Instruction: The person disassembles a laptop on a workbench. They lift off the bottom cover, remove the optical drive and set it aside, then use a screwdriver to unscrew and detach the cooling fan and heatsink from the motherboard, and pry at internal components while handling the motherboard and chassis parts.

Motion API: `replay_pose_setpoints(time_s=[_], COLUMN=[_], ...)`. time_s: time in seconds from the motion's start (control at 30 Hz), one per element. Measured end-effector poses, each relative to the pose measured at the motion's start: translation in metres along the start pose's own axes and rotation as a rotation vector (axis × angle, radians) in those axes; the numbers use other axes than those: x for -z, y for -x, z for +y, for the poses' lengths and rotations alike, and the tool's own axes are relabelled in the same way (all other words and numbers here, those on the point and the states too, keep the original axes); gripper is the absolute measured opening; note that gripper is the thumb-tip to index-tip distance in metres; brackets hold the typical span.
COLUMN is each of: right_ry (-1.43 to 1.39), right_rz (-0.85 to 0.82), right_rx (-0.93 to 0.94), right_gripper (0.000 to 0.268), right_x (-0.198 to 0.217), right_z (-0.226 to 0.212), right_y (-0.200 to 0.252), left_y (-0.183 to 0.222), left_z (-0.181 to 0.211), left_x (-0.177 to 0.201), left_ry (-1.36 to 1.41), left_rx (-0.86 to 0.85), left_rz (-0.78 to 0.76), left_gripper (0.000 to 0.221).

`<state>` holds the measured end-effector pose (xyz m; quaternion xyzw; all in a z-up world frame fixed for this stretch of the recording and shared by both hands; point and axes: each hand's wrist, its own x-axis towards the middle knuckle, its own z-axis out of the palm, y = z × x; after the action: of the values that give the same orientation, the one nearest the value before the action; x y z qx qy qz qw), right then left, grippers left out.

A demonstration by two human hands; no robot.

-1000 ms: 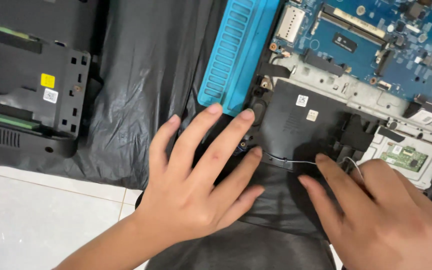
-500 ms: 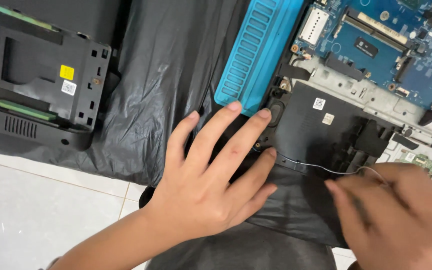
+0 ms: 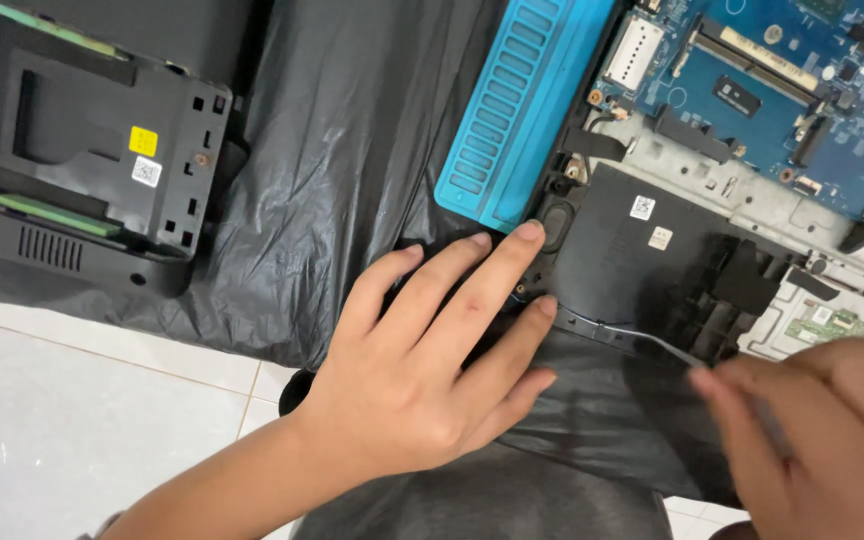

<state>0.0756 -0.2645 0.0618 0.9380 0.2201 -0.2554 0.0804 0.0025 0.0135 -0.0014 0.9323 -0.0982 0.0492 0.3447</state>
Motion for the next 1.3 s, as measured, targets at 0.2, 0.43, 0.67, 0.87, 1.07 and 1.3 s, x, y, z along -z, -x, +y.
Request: replay_pose_setpoints(time_s=[0.2,0.43,0.67,0.87,1.07,1.3], right_ry=[-0.374,-0.541,-0.818,-0.789,-0.479,-0.78], right_rz=[-0.009,0.296,-0.275,-0.559,0.278,-0.104], right_rx=[-0.03,-0.261,-0.022,0.188,0.16,0.36], right_gripper=[0.011,0.011,0.007,0.009,0.027,0.016], right_x=[-0.021,-0.067,-0.138,-0.085,-0.038,-0.085], right_z=[0.024,0.028,0.215,0.099,0.023,0.075], right_y=[0.019,0.048,0.097,0.045,0.048,0.059], left_y=[0.001,0.003,-0.008,-0.01,-0.011,-0.012], left_z=[0.0,-0.001,-0.002,-0.003,-0.003,-0.005], left_x=[0.0,0.0,0.007,0.006,0.007,0.008], left_ry=[0.021,0.036,0.143,0.245,0.306,0.31], left_rx=[0.003,0.005,0.056,0.079,0.114,0.103], left_rz=[-0.007,0.002,0.004,0.073,0.101,0.112], left_gripper=[0.035,0.037,0.039,0.025,0.026,0.025])
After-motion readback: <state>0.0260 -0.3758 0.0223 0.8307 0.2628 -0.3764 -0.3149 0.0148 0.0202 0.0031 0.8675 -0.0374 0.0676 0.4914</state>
